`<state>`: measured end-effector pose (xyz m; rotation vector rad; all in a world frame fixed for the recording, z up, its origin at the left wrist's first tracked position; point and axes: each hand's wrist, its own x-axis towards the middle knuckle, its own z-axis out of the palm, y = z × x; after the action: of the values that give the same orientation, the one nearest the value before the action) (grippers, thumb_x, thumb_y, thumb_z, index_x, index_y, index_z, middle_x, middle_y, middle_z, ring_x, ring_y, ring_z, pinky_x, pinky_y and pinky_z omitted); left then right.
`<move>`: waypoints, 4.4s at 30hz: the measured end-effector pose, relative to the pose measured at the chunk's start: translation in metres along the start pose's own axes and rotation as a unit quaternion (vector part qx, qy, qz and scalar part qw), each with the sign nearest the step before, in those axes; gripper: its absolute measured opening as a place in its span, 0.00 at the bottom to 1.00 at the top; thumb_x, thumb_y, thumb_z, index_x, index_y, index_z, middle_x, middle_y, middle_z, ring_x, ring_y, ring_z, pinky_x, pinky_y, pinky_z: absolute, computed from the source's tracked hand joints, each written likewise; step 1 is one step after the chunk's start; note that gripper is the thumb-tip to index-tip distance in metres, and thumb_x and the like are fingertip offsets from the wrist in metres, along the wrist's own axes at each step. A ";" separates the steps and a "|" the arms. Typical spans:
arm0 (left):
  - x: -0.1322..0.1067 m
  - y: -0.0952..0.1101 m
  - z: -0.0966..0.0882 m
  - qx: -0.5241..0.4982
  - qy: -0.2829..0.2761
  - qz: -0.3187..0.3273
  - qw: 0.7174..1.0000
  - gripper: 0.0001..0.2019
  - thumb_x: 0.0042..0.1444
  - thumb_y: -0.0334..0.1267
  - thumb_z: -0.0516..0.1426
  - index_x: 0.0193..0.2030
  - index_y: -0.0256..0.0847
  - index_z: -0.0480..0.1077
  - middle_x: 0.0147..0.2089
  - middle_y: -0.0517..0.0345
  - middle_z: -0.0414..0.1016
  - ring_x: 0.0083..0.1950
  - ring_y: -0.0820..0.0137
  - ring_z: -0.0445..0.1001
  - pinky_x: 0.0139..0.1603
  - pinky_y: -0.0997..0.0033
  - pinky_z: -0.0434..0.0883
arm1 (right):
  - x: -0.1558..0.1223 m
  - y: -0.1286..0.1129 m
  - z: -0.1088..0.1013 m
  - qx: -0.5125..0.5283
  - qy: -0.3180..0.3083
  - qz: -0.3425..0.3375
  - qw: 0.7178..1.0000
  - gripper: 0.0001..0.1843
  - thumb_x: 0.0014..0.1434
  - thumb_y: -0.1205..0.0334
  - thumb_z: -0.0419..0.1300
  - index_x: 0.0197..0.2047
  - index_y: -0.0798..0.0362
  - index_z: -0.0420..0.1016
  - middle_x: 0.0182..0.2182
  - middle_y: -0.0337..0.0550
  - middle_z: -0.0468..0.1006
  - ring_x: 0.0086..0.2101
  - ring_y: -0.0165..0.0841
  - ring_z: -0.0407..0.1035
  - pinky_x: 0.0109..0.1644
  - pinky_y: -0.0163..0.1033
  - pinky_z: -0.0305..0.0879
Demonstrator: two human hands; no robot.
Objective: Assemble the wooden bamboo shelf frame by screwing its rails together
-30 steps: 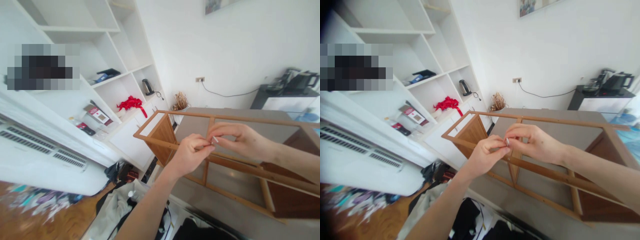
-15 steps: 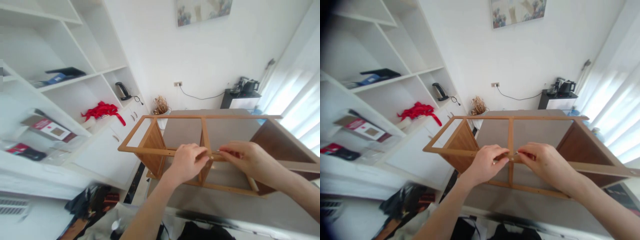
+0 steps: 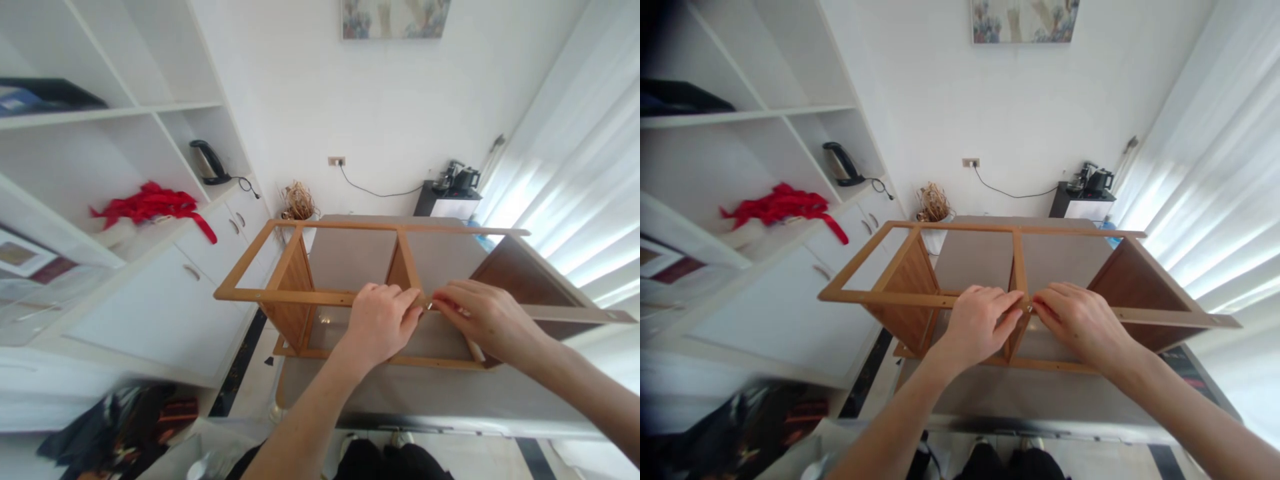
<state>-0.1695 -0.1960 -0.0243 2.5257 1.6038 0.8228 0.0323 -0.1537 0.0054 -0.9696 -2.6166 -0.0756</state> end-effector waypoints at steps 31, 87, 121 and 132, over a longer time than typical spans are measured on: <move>0.000 -0.001 0.000 0.014 -0.003 0.007 1.000 0.15 0.65 0.42 0.47 0.53 0.43 0.69 0.39 0.56 0.76 0.40 0.67 0.72 0.41 0.64 0.62 | 0.006 0.006 -0.005 -0.049 0.014 -0.100 0.994 0.13 0.65 0.61 0.51 0.34 0.54 0.74 0.28 0.43 0.74 0.29 0.31 0.65 0.33 0.36 0.57; 0.012 0.093 0.070 -0.820 0.062 -0.334 0.461 0.26 0.48 0.61 0.59 0.24 0.35 0.67 0.21 0.62 0.63 0.21 0.78 0.58 0.25 0.74 0.58 | 0.058 -0.014 -0.027 0.008 -0.254 0.140 0.957 0.10 0.51 0.58 0.56 0.23 0.48 0.76 0.19 0.36 0.76 0.22 0.30 0.68 0.26 0.33 0.55; 0.005 0.081 0.060 -0.720 0.079 -0.360 0.588 0.19 0.56 0.50 0.53 0.24 0.36 0.68 0.15 0.63 0.61 0.16 0.79 0.57 0.20 0.76 0.55 | 0.011 0.024 0.018 0.006 -0.098 0.221 0.970 0.28 0.64 0.47 0.43 0.20 0.51 0.70 0.18 0.40 0.72 0.21 0.32 0.66 0.25 0.36 0.52; 0.005 0.082 0.061 -0.656 0.061 -0.365 0.658 0.19 0.58 0.48 0.53 0.23 0.35 0.69 0.15 0.61 0.63 0.16 0.78 0.56 0.18 0.76 0.53 | 0.006 0.013 -0.004 0.282 -0.088 0.189 0.936 0.13 0.60 0.53 0.55 0.40 0.48 0.78 0.30 0.37 0.79 0.24 0.28 0.71 0.29 0.32 0.67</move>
<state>-0.0726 -0.2153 -0.0495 0.7348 1.0707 1.2827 0.0382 -0.1407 0.0103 -1.2631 -2.3193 0.8422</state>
